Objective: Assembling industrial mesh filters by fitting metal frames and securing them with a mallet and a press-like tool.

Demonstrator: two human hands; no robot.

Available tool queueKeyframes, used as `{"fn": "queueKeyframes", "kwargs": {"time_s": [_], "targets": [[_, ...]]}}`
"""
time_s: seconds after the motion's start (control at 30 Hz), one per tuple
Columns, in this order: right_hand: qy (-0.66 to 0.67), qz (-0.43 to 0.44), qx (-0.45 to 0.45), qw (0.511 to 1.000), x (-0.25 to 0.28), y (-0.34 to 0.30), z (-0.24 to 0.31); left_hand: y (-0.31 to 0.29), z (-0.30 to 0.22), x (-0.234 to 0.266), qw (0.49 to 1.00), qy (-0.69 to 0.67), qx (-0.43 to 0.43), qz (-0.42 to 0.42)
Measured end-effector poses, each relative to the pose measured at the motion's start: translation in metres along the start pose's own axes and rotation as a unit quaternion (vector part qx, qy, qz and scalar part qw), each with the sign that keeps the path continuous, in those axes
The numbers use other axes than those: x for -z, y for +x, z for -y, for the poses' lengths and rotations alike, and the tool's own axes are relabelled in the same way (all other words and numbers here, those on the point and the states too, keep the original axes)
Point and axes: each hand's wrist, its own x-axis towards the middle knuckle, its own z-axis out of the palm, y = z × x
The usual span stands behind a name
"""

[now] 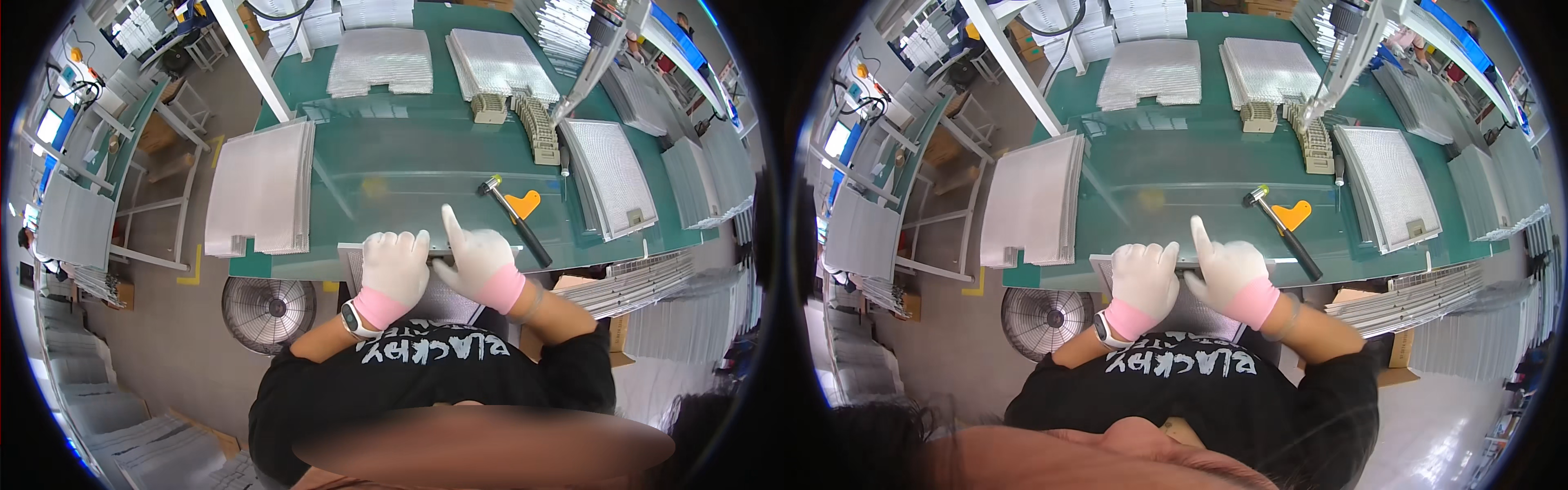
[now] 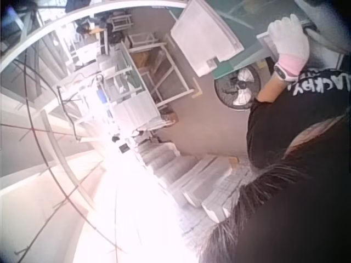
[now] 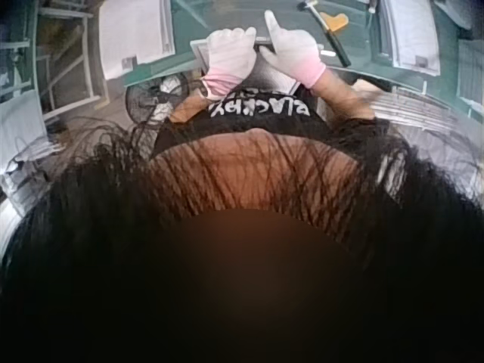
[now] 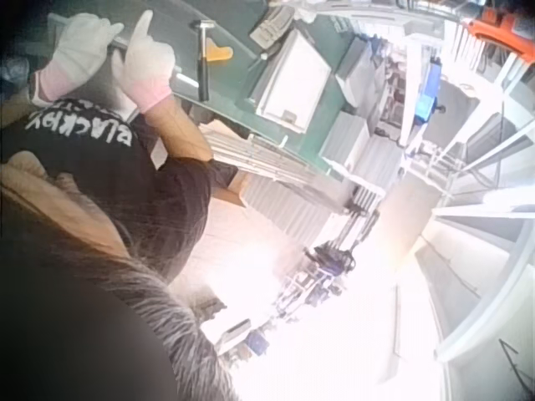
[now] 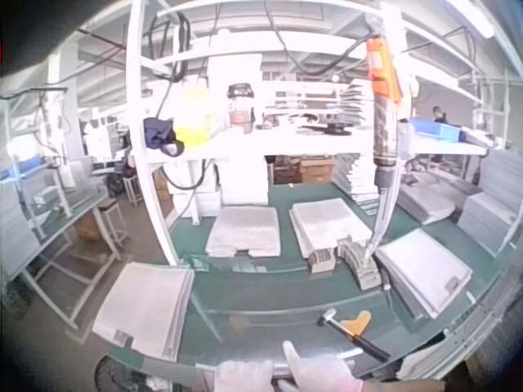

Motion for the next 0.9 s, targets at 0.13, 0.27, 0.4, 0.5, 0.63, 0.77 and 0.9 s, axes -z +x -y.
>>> {"fn": "queueKeyframes", "kwargs": {"time_s": [0.13, 0.27, 0.4, 0.5, 0.63, 0.77, 0.9], "targets": [[0.009, -0.101, -0.024, 0.995, -0.015, -0.01, -0.002, 0.0, -0.001, 0.003, 0.999, -0.031, -0.04, 0.012], [0.046, -0.192, -0.003, 0.98, -0.025, -0.018, -0.007, 0.001, -0.006, 0.004, 0.997, -0.055, -0.039, 0.023], [0.032, -0.202, -0.027, 0.978, -0.029, -0.019, -0.002, 0.0, -0.005, 0.002, 0.996, -0.079, -0.04, -0.013], [0.002, -0.286, 0.011, 0.958, -0.034, -0.016, -0.002, -0.004, -0.003, 0.0, 0.996, -0.073, -0.037, -0.028], [-0.024, -0.291, 0.006, 0.956, -0.025, -0.015, -0.004, -0.003, 0.002, 0.009, 0.999, -0.005, -0.047, 0.001], [-0.051, -0.29, -0.029, 0.955, -0.027, -0.006, 0.001, 0.005, 0.009, 0.007, 0.996, 0.028, -0.071, 0.056], [-0.04, -0.242, -0.059, 0.968, -0.029, -0.008, -0.004, 0.011, 0.012, 0.01, 0.992, 0.053, -0.063, 0.1]]}}
